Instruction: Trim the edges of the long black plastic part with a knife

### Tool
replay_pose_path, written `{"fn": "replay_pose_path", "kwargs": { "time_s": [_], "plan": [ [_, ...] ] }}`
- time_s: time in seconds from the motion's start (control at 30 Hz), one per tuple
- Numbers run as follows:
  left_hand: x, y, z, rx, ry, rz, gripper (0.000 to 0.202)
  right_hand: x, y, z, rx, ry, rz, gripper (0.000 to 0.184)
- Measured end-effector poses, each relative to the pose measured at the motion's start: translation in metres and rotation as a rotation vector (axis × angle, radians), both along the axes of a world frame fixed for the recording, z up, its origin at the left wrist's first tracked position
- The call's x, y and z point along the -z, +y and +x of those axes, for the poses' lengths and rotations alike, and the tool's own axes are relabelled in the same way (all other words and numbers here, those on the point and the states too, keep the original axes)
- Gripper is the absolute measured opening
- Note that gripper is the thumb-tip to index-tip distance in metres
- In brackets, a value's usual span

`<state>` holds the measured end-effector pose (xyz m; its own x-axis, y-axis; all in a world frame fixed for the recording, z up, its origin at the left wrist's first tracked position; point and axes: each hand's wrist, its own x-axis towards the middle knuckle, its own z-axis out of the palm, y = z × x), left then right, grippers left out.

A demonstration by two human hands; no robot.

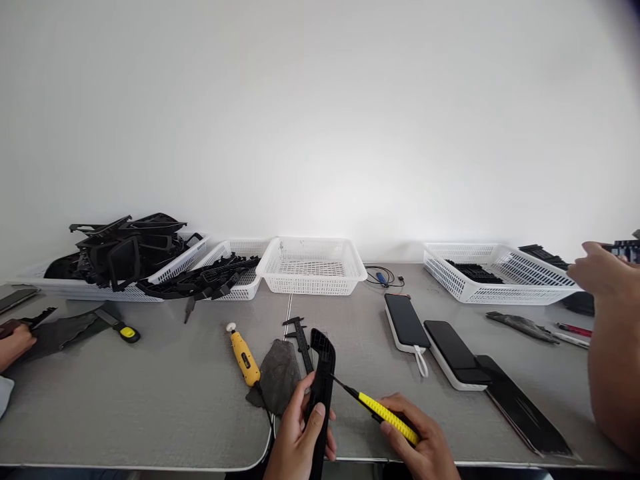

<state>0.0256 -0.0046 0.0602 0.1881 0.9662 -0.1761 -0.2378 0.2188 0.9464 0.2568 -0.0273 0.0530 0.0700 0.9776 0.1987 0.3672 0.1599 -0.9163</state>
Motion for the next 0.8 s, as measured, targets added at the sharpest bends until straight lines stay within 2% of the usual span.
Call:
{"fn": "replay_pose_path", "kwargs": {
  "time_s": [0.13, 0.2, 0.33, 0.6, 0.8],
  "plan": [
    [0.0071, 0.0017, -0.0016, -0.005, 0.013, -0.012, 0.087, 0.0014, -0.0002, -0.0012, 0.024, -0.014, -0.013, 0.029],
    [0.0090, 0.0021, -0.0027, -0.021, 0.010, -0.003, 0.085, 0.0017, -0.0007, -0.0021, 0.044, -0.018, -0.019, 0.030],
    [0.0074, 0.0023, -0.0046, 0.001, 0.002, 0.028, 0.075, 0.0019, -0.0010, -0.0025, 0.039, -0.008, -0.009, 0.029],
    [0.0017, 0.0015, -0.0068, 0.019, -0.039, 0.034, 0.072, 0.0052, -0.0012, 0.0004, 0.049, -0.026, 0.001, 0.030],
    [0.0079, 0.0015, -0.0082, 0.052, -0.037, 0.035, 0.079, 0.0089, 0.0008, 0.0001, 0.117, -0.035, 0.035, 0.033]
  ]
}}
